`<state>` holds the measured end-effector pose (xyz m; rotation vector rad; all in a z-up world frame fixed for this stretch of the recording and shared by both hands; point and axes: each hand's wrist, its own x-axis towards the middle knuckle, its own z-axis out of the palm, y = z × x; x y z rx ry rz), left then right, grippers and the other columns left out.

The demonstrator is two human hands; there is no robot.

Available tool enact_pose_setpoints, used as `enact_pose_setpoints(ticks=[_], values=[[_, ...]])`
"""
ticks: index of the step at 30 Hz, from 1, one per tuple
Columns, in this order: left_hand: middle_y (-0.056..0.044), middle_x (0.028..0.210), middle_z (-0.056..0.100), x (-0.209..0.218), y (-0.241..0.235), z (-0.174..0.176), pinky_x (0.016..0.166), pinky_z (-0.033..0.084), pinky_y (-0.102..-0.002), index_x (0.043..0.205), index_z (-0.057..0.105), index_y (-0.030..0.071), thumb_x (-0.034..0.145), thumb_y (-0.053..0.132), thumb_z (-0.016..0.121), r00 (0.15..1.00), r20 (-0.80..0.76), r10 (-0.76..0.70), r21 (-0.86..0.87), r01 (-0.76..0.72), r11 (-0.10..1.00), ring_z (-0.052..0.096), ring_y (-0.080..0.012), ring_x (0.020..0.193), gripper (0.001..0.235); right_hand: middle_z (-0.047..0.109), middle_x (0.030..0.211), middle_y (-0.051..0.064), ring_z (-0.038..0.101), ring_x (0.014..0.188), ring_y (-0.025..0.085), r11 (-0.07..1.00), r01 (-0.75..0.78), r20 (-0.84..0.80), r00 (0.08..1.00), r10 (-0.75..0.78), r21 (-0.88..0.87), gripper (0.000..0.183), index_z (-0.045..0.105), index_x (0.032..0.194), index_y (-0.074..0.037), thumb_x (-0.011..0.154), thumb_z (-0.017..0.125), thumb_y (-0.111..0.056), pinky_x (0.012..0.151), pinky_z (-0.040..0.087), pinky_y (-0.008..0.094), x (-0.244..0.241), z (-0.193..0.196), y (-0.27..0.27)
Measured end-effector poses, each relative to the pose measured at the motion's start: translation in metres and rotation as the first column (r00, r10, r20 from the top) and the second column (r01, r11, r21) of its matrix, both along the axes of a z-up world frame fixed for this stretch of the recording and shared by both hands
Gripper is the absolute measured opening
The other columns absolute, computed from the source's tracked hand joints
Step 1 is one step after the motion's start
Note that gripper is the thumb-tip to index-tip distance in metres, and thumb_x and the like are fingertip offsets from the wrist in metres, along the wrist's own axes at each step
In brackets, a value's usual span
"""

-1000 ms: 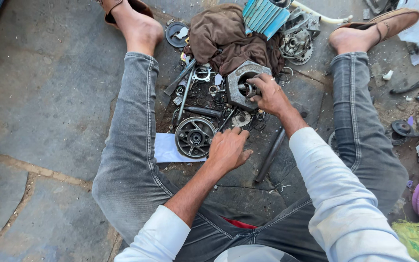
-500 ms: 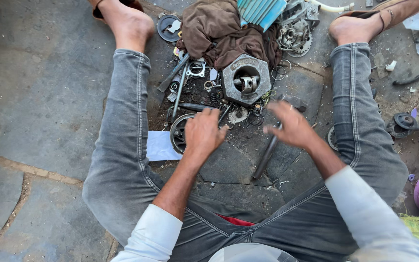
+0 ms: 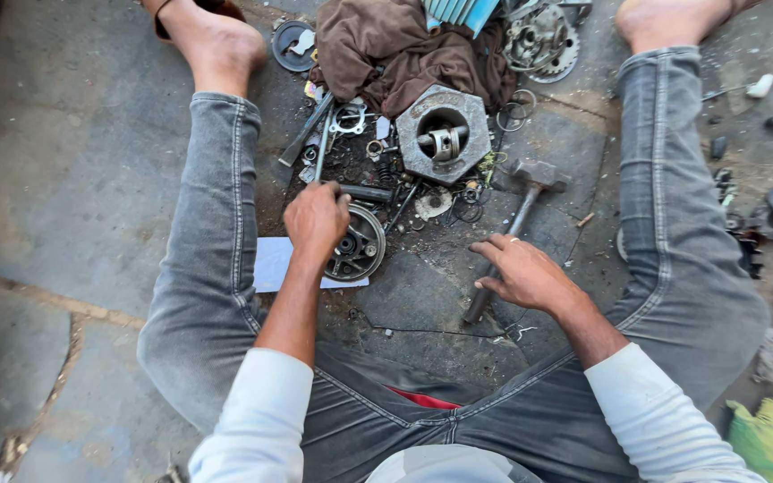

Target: The person sits on the ground and removes piston rings from a piston by hand. They then place the piston on a metal block and use a hammer and punch to drive out the wrist pin, separating the piston from the connecting rod.

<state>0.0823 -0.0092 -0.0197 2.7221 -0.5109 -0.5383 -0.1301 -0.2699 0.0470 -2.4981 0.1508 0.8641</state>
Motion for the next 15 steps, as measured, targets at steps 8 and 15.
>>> enact_pose_setpoints(ticks=[8,15], values=[[-0.015,0.098,0.069,0.031,-0.001,-0.019,0.082,0.052,-0.053,0.108,0.074,0.011,0.087,0.023,0.075,0.994,0.078,-0.082,0.025,0.08,0.996,0.068,-0.037,0.096,0.024,0.061,0.127,0.011,0.061,0.118,0.034,1.0,0.002,0.031,1.0,-0.003,0.014,0.068,0.054,0.14,-0.011,0.082,0.079,-0.037,0.101,0.051,0.045,-0.001,-0.006,-0.011],[-0.01,0.099,0.069,-0.001,-0.029,-0.042,0.079,0.054,-0.046,0.113,0.072,0.012,0.087,0.035,0.081,0.97,0.002,-0.241,0.046,0.241,0.969,0.069,-0.0264,0.089,0.035,0.061,0.127,0.012,0.061,0.116,0.035,0.999,0.013,0.105,0.994,-0.018,0.049,0.069,0.054,0.139,-0.009,0.081,0.079,-0.035,0.098,0.051,0.046,0.005,-0.004,-0.012]])
